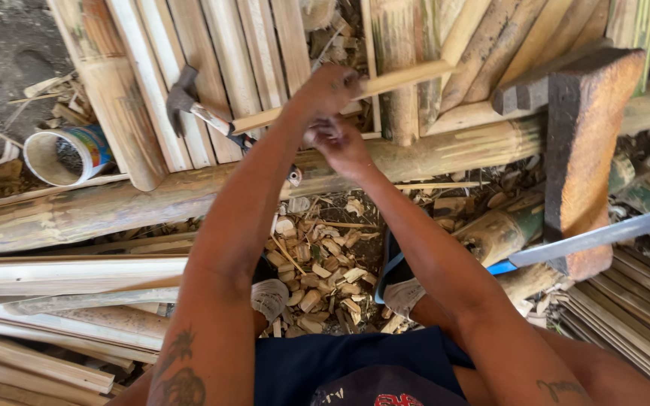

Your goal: The person assembles bamboo strips into a panel by placing each strip into a frame, sawing off excess length, and hammering nails to secure them. The person repeats this process for multiple strips, aligning them side by side within the frame.

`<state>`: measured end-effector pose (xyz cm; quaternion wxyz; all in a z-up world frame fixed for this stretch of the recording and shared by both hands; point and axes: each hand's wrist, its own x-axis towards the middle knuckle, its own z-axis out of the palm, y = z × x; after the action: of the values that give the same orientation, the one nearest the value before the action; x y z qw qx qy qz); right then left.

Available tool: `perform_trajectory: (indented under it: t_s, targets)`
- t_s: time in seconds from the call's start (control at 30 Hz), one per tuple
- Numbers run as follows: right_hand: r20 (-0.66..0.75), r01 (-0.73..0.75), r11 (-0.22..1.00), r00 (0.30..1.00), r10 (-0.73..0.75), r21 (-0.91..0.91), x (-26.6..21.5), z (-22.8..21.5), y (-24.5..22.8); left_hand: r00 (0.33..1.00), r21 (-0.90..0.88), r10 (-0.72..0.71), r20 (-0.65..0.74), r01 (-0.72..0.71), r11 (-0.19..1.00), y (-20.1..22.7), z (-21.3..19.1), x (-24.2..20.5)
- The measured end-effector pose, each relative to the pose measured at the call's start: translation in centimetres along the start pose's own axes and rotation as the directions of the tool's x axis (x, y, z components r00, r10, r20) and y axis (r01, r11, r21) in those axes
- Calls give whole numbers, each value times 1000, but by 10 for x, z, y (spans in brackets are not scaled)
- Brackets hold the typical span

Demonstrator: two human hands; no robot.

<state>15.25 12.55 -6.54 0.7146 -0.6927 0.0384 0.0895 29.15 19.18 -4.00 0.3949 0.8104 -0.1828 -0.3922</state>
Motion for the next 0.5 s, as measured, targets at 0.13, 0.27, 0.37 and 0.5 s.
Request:
perform_trajectory:
  t_s: [0.13, 0.27, 0.37, 0.5]
  targets:
    - [67, -104, 993, 992, 108, -58, 8, 2, -9, 936, -119, 11, -351, -56, 991, -7, -20, 25]
    - [-132, -304, 906, 952, 276, -296, 7, -16, -14, 583, -107, 30, -812, -199, 974, -6, -26, 43]
    - [-209, -167, 892, 974, 84, -419, 17, -31, -16, 568, -8, 101, -817, -186, 982, -6, -38, 27]
    - [-228, -205, 847, 968, 103, -490, 28, -39, -12, 802, 445, 194, -565, 98, 890, -7, -36, -22]
